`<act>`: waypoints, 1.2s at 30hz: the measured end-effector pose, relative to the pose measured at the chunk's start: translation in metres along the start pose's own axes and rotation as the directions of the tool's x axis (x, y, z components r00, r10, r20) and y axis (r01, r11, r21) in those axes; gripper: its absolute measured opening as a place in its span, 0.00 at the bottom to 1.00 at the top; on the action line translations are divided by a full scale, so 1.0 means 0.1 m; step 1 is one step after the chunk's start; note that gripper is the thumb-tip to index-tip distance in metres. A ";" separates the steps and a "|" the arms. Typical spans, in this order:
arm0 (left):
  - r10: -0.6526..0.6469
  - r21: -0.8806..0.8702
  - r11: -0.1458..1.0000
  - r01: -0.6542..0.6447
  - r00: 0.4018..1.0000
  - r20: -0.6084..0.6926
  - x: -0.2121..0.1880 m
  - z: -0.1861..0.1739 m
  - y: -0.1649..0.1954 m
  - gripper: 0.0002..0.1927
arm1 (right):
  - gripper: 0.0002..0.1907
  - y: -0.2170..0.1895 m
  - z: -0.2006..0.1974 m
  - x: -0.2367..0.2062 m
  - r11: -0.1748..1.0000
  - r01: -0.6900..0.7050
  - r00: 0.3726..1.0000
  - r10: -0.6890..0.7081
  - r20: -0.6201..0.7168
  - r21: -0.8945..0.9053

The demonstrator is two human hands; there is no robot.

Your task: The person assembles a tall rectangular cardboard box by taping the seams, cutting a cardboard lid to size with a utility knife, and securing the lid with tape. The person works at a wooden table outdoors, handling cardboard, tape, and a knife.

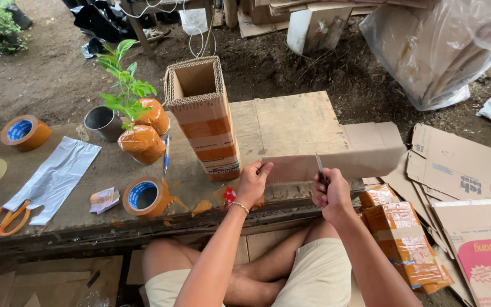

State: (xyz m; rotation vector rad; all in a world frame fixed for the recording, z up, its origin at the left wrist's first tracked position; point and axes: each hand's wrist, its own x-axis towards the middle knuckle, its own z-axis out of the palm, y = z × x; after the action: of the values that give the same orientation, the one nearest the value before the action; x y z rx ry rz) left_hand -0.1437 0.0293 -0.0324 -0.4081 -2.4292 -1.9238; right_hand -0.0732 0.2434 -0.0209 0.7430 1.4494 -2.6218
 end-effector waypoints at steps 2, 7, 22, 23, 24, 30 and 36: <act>0.117 0.054 0.992 -0.115 0.992 -0.038 0.00 0.00 -0.02 0.21 | 0.12 0.02 -0.07 0.04 1.000 0.015 1.000 -0.015 0.012 0.022; 0.407 0.167 0.910 -0.379 0.894 -0.187 -0.06 -0.06 0.08 0.12 | 0.12 -0.10 0.02 -0.05 0.995 0.099 0.991 -0.097 0.094 -0.016; 0.258 0.145 0.961 -0.235 0.950 -0.173 -0.06 -0.09 -0.03 0.14 | 0.15 0.09 0.07 0.03 0.963 0.028 0.986 0.017 0.165 -0.269; 0.282 0.156 0.954 -0.256 0.942 -0.180 -0.05 -0.09 -0.03 0.14 | 0.13 0.07 0.07 0.03 0.972 -0.003 0.976 0.054 0.210 -0.236; 0.304 0.165 0.947 -0.275 0.935 -0.185 -0.05 -0.09 -0.04 0.14 | 0.11 0.04 0.06 0.01 0.978 -0.038 0.964 0.089 0.251 -0.203; 0.370 0.257 0.906 -0.336 0.924 -0.096 -0.02 -0.16 0.02 0.14 | 0.17 0.02 0.09 0.03 0.947 -0.161 0.955 0.221 0.198 -0.279; 0.442 0.330 0.853 -0.405 0.896 -0.042 -0.03 -0.23 0.07 0.13 | 0.20 0.17 0.14 0.07 0.488 0.469 0.863 -0.430 0.265 -0.736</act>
State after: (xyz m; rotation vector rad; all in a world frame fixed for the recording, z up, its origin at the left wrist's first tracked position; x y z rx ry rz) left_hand -0.1425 0.0077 -0.0203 -0.7222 -2.2669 -1.3185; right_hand -0.0807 0.2238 -0.0307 0.1789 2.7714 -1.7951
